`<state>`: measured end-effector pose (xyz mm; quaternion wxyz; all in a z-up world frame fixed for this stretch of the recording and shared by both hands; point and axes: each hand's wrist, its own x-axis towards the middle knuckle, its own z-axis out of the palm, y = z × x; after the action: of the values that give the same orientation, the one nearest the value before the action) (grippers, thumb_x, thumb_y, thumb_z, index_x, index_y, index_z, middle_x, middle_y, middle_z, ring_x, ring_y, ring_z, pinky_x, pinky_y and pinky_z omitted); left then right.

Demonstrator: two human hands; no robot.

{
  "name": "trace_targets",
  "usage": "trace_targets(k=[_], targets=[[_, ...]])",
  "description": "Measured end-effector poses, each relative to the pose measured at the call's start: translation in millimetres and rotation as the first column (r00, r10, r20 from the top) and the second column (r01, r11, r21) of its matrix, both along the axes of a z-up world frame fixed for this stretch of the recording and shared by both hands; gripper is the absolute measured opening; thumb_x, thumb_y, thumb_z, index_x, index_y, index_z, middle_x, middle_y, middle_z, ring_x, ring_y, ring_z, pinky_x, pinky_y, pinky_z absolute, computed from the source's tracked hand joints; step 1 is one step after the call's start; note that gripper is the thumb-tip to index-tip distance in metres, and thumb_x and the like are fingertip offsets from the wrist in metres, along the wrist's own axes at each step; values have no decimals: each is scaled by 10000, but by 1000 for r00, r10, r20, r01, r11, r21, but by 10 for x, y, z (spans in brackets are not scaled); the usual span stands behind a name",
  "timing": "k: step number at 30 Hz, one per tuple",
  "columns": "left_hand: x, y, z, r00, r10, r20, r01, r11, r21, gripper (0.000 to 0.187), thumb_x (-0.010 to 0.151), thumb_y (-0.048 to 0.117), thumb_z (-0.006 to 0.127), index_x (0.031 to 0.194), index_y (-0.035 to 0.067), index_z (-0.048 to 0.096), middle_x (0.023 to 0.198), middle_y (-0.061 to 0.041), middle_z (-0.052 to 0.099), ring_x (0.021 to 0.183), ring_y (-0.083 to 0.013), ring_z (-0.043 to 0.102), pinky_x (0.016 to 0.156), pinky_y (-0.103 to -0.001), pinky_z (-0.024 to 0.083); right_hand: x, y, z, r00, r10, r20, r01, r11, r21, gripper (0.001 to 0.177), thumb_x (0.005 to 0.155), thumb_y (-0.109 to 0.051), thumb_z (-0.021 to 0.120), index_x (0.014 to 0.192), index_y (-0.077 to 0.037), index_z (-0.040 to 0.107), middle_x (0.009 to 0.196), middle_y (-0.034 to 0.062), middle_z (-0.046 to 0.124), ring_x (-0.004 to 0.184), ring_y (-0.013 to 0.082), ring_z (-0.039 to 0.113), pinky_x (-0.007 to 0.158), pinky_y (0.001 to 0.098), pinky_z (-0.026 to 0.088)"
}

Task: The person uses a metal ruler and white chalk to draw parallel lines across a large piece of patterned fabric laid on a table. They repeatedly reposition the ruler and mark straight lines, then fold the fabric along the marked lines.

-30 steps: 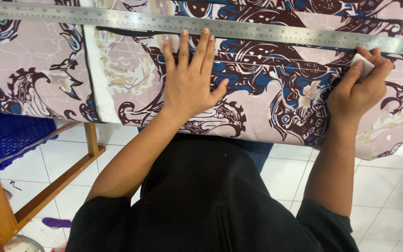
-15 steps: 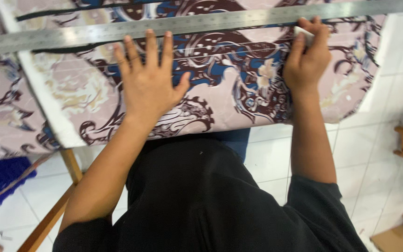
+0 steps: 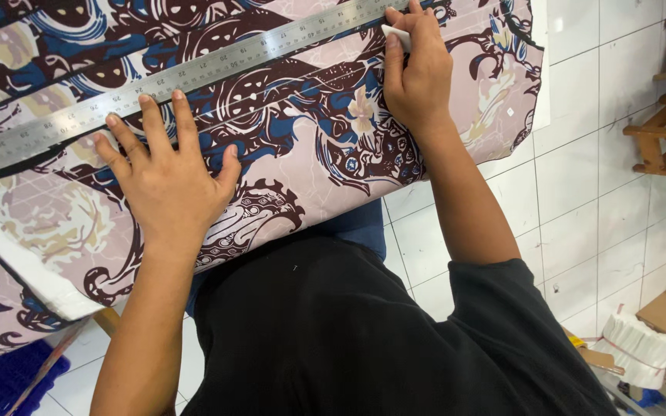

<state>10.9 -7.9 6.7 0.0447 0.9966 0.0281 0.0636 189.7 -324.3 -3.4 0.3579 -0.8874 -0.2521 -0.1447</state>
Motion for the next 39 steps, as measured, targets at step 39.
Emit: trace_targets(k=[39], targets=[[24,-35,-30,997,71,-29,-75,987,-144,884,970,597,605,1618,26,418,1598,-293,377,1415,-661,276,1147,-742,217,360,1486,417,722,690,-42,-687,709,-158,53,1016,-68,754,1021,-20,733,979,121,719,942,329,701,844,416,549]])
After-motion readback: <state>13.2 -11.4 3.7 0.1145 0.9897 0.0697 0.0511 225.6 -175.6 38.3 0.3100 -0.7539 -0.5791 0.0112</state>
